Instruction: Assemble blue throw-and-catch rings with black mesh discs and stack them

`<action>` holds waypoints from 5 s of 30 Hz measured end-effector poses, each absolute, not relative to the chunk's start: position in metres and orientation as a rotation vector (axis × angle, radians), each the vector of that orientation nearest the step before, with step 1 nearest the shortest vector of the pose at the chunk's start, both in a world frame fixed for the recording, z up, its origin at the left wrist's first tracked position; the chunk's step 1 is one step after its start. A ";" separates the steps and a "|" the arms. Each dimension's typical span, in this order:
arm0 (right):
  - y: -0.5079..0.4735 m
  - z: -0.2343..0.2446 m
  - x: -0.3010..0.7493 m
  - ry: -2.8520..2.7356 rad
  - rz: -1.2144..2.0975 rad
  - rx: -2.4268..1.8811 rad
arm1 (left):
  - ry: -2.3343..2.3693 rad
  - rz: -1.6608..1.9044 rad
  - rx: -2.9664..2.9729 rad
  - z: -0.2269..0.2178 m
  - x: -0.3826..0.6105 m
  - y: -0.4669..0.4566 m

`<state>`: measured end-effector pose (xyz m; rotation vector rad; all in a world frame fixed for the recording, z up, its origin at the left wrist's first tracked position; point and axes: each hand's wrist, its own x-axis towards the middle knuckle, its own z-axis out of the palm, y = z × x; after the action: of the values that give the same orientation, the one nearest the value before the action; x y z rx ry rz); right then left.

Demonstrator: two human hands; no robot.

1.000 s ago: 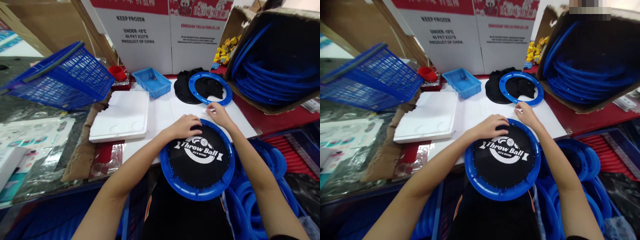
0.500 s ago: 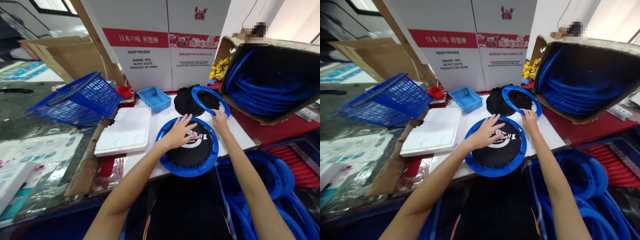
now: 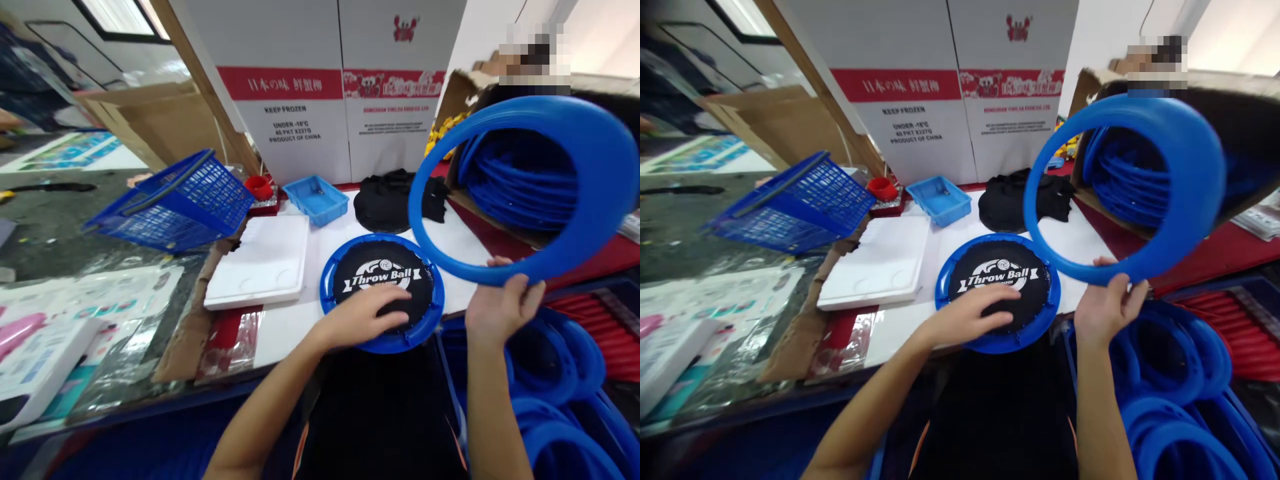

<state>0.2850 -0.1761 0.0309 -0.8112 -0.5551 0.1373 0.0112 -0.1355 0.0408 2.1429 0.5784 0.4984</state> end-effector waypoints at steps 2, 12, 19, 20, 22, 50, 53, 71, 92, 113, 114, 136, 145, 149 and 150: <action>-0.215 0.029 0.263 -0.433 0.386 -0.781 | 0.337 0.531 1.789 0.019 -0.004 -0.184; -0.262 -0.016 0.195 -0.333 0.971 -0.922 | 0.697 1.001 0.868 -0.117 -0.001 -0.273; -0.286 -0.023 0.229 -0.695 1.135 -1.250 | 0.842 1.181 0.624 -0.090 0.022 -0.277; -0.293 -0.025 0.238 -0.784 1.100 -1.364 | 0.838 1.191 0.609 -0.088 0.025 -0.280; -0.304 -0.028 0.254 -0.981 0.919 -1.583 | 0.845 1.198 0.593 -0.085 0.031 -0.285; -0.173 0.151 0.265 -2.386 0.482 -0.858 | 0.430 1.654 0.646 0.052 0.086 -0.200; -0.181 0.153 0.259 -2.308 0.522 -0.897 | 0.438 1.679 0.590 0.051 0.082 -0.217; -0.240 0.137 0.271 -1.991 0.632 -0.901 | 0.467 1.977 0.648 0.071 0.055 -0.256; -0.249 0.131 0.269 -1.911 0.456 -0.860 | 0.515 1.785 0.532 0.065 0.067 -0.259; -0.257 0.129 0.264 -2.032 0.610 -0.818 | 0.573 1.712 0.813 0.066 0.081 -0.285; -0.257 0.129 0.264 -2.032 0.633 -0.814 | 0.571 1.714 0.807 0.066 0.081 -0.285; -0.267 0.128 0.259 -2.000 0.638 -0.914 | 0.462 1.580 0.791 0.073 0.073 -0.288; -0.269 0.130 0.264 -2.077 0.635 -0.847 | 0.479 1.542 0.797 0.075 0.071 -0.289; -0.268 0.127 0.267 -2.102 0.640 -0.801 | 0.461 1.524 0.811 0.074 0.068 -0.288; -0.267 0.127 0.267 -2.102 0.645 -0.793 | 0.458 1.516 0.815 0.074 0.068 -0.288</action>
<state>0.2669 -0.2671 0.1265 -0.7928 -2.1020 0.6454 0.0676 -0.2880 0.0738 0.8146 0.4583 1.5159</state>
